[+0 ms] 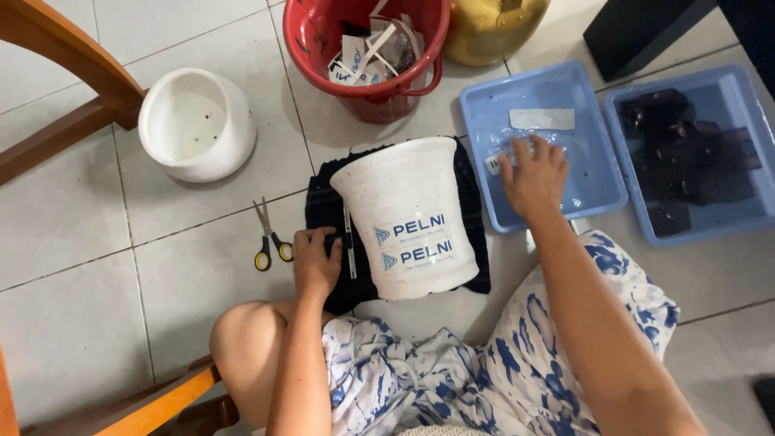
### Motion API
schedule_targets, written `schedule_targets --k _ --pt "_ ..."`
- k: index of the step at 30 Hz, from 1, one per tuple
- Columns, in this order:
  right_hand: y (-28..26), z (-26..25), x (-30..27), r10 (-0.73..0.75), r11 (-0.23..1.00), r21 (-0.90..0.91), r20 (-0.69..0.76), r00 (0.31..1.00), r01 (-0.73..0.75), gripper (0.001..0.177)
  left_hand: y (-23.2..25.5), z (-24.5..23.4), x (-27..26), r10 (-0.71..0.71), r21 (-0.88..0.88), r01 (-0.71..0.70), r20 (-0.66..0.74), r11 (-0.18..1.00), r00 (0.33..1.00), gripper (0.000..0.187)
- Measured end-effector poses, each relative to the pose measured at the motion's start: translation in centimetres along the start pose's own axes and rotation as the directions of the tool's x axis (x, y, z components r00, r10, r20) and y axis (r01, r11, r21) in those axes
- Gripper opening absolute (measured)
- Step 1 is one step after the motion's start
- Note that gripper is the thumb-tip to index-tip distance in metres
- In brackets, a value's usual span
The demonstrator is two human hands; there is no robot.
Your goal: Cutting paper labels with scissors and applying them to a white container
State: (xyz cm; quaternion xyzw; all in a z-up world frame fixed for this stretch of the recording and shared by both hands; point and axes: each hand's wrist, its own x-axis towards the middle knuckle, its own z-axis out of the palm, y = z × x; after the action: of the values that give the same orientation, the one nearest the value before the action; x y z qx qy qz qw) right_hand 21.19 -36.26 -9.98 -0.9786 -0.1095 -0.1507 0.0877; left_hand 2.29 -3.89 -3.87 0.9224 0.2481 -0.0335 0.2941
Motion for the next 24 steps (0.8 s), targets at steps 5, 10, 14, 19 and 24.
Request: schedule_targets --k 5,10,14,19,24 --pt "0.7 -0.5 2.4 0.004 0.999 0.031 0.076 0.997 -0.007 0.023 -0.1 0.0 0.2 -0.023 0.009 0.023 0.014 1.0 1.0 0.025" --pt "1.9 4.0 3.2 -0.039 0.998 0.068 0.333 0.942 0.017 0.049 0.1 -0.3 0.8 -0.066 -0.012 0.067 0.026 0.998 0.997 0.025" --pt "2.7 3.3 4.1 -0.065 0.986 0.155 0.033 0.997 0.059 0.045 0.2 -0.7 1.1 -0.098 -0.002 0.098 0.062 0.995 0.993 0.025" --pt "-0.2 -6.5 5.3 0.288 0.587 0.777 0.061 0.956 -0.226 0.038 -0.2 -0.6 1.2 -0.128 -0.015 0.13 0.101 0.991 0.987 0.025" --pt "-2.3 -13.0 4.8 0.512 0.114 0.792 0.471 0.719 -0.6 0.047 -1.8 0.7 1.3 -0.051 -0.078 0.052 0.015 0.996 0.999 0.027"
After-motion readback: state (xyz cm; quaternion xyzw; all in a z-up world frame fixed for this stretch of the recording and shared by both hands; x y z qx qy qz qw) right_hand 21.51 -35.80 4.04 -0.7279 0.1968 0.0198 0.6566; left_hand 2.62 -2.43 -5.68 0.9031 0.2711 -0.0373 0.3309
